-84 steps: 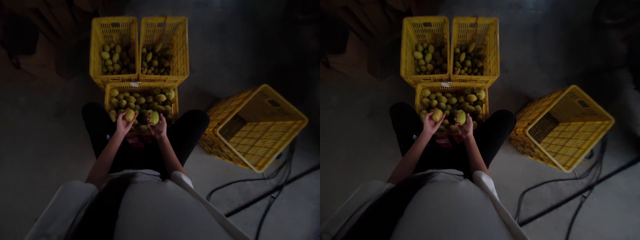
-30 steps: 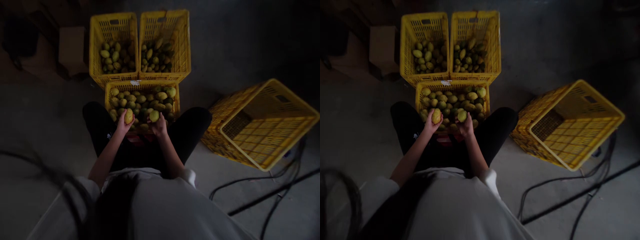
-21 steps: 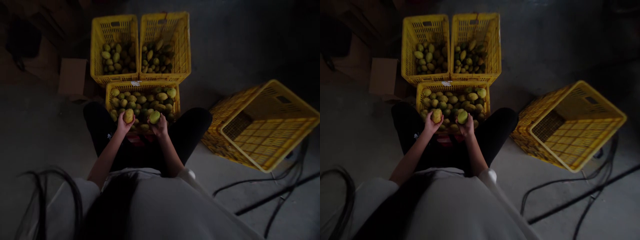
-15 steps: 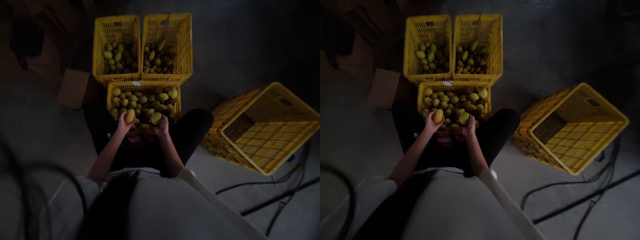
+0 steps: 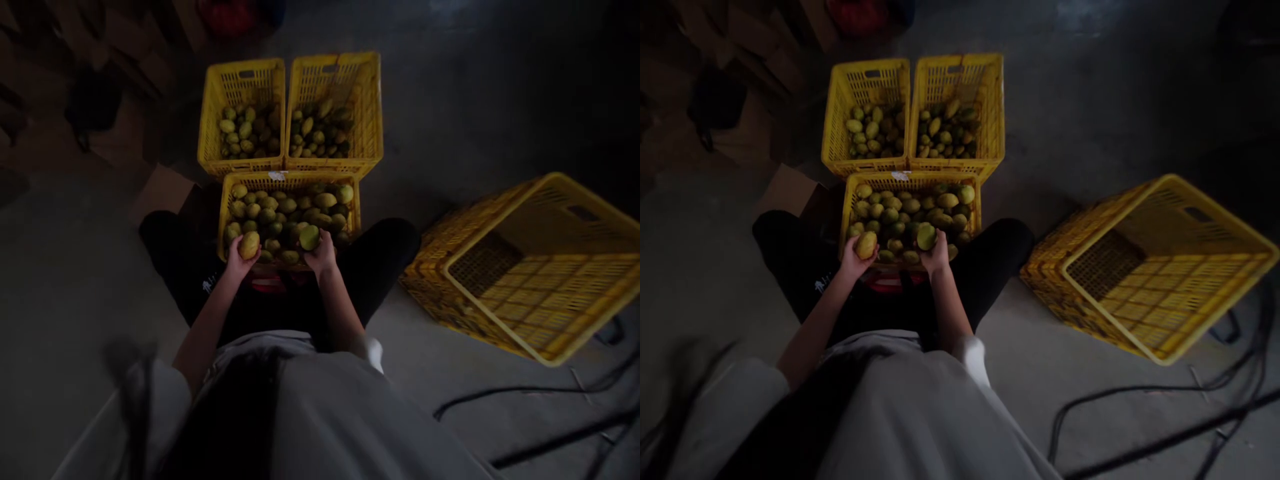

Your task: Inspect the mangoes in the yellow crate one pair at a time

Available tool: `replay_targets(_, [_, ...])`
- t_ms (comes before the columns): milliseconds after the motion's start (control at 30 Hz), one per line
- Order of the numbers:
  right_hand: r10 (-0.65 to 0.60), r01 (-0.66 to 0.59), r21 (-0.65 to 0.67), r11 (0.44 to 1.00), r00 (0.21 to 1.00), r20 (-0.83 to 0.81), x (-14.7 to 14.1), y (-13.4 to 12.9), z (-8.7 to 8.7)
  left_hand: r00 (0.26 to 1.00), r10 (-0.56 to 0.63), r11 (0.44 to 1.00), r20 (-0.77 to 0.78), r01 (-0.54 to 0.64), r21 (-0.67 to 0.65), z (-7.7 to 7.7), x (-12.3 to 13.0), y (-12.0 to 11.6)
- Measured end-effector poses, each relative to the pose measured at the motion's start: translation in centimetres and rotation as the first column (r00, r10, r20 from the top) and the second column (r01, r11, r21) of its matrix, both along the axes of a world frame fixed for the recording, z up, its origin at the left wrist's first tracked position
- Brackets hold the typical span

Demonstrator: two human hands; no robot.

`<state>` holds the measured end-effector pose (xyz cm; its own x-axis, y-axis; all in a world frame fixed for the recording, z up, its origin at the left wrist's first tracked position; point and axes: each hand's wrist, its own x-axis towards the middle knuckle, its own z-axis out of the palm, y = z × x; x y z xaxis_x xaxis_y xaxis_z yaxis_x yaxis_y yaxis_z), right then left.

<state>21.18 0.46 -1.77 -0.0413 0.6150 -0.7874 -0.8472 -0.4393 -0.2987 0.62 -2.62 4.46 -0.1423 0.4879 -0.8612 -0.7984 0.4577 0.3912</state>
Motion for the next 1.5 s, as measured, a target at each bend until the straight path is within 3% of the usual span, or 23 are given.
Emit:
replay_targets(267, [-0.121, 0.126, 0.051, 0.991, 0.989, -0.088, -0.3, 0.2, 2.5, 0.995, 0.096, 0.995, 0.006, -0.096, 0.031, 0.3, -1.4, -1.3])
replay_targets(567, [-0.163, 0.168, 0.069, 0.983, 0.983, -0.079, 0.0, -0.2, 0.0, 0.998, 0.046, 0.999, 0.033, -0.045, -0.016, -1.5, -1.5, 0.4])
replay_targets(733, [-0.193, 0.199, 0.067, 0.978, 0.977, -0.092, 0.3, -0.5, 0.5, 0.997, 0.04, 0.999, 0.058, -0.04, -0.005, -2.1, -1.4, 0.4])
replay_targets(933, [-0.05, 0.066, 0.165, 0.984, 0.994, -0.1, 0.5, -0.5, 1.7, 0.991, 0.123, 0.989, 0.05, -0.127, 0.079, -1.6, -1.5, 0.0])
replay_targets(1067, [-0.009, 0.037, 0.268, 0.963, 0.995, -0.104, 0.4, -0.4, 2.0, 0.995, 0.095, 0.984, 0.021, -0.097, 0.147, -1.3, -1.6, 0.4])
replay_targets(1267, [-0.025, 0.065, 0.171, 0.983, 0.974, -0.227, 0.4, -0.3, 2.1, 1.0, -0.001, 0.995, -0.021, 0.003, 0.096, -1.2, -1.7, 0.4])
replay_targets(1500, [-0.084, 0.11, 0.115, 0.987, 0.974, -0.21, 0.5, -0.5, 2.5, 0.999, -0.026, 1.0, -0.024, 0.027, 0.014, -0.9, -1.7, -0.2])
